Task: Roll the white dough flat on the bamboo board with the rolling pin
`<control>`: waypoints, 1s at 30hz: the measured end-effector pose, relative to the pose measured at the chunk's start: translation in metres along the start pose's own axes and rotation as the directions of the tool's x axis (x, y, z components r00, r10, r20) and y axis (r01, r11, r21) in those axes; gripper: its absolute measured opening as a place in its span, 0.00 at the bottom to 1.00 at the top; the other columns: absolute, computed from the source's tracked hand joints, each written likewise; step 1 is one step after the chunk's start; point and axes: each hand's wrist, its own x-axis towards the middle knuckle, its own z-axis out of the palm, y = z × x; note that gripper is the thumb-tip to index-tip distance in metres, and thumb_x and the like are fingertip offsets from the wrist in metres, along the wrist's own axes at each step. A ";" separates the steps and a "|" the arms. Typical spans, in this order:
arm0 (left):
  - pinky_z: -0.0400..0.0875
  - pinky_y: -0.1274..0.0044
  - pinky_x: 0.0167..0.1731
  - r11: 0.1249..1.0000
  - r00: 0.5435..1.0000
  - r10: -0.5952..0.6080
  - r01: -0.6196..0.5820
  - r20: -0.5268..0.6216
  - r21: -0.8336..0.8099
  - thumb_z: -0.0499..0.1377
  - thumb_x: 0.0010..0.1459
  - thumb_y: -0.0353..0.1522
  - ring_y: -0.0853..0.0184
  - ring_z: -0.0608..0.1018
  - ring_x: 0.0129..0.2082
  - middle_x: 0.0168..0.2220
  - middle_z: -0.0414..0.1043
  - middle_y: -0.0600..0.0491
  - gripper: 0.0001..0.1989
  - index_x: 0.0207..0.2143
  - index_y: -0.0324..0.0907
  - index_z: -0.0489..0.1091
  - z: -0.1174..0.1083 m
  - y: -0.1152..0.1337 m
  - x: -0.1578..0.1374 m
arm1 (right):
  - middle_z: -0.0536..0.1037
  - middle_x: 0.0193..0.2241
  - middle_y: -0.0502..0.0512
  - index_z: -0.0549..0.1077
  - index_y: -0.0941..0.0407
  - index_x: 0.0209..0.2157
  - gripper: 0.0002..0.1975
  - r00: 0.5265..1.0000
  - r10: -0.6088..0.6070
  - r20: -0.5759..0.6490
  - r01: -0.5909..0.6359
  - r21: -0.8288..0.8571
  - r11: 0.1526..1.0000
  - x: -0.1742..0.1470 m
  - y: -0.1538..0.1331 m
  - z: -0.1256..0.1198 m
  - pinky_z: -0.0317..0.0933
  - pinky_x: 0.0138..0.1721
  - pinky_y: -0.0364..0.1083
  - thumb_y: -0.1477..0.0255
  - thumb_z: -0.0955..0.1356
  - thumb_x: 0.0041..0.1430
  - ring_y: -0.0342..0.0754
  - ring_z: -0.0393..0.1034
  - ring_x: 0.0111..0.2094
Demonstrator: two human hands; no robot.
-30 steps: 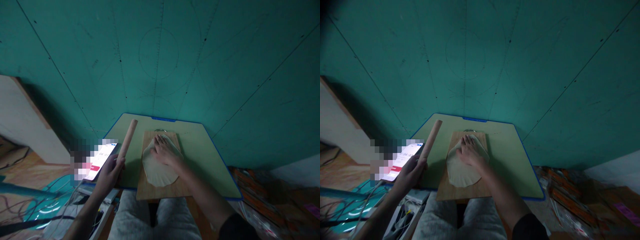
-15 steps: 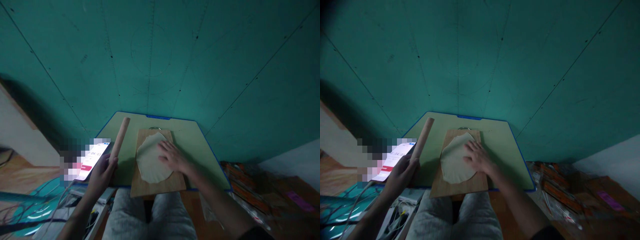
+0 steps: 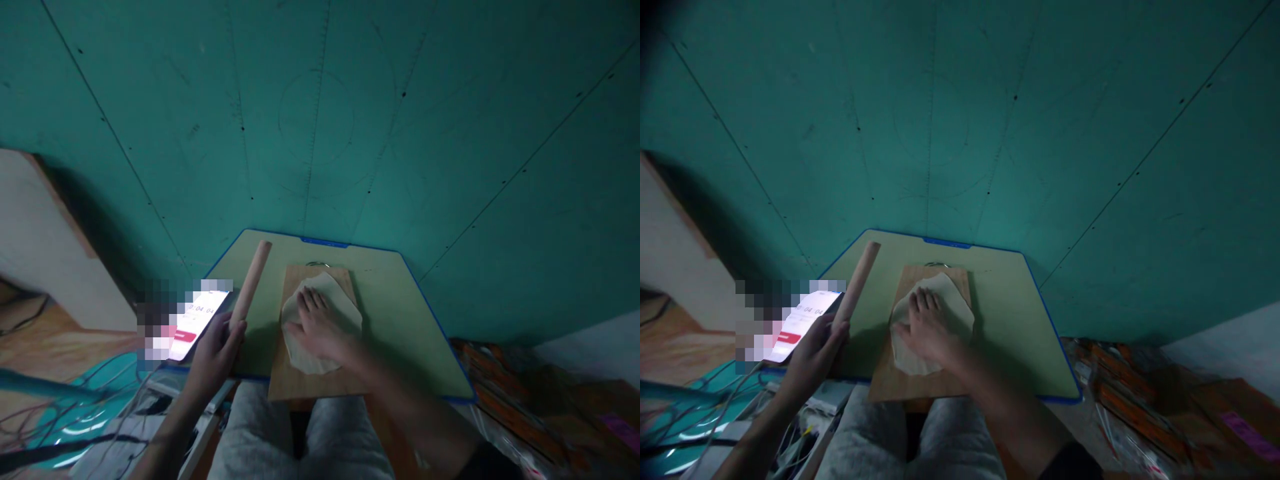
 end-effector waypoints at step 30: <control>0.63 0.77 0.18 1.000 0.999 -0.023 0.023 0.038 0.005 0.54 0.56 0.57 0.67 0.70 0.20 0.24 0.68 0.58 0.29 0.44 0.41 0.66 0.002 -0.004 -0.003 | 0.50 0.70 0.73 0.55 0.69 0.68 0.39 0.985 -0.161 0.059 0.154 0.108 0.982 -0.055 -0.006 -0.004 0.41 0.70 0.60 0.57 0.64 0.67 0.61 0.41 0.71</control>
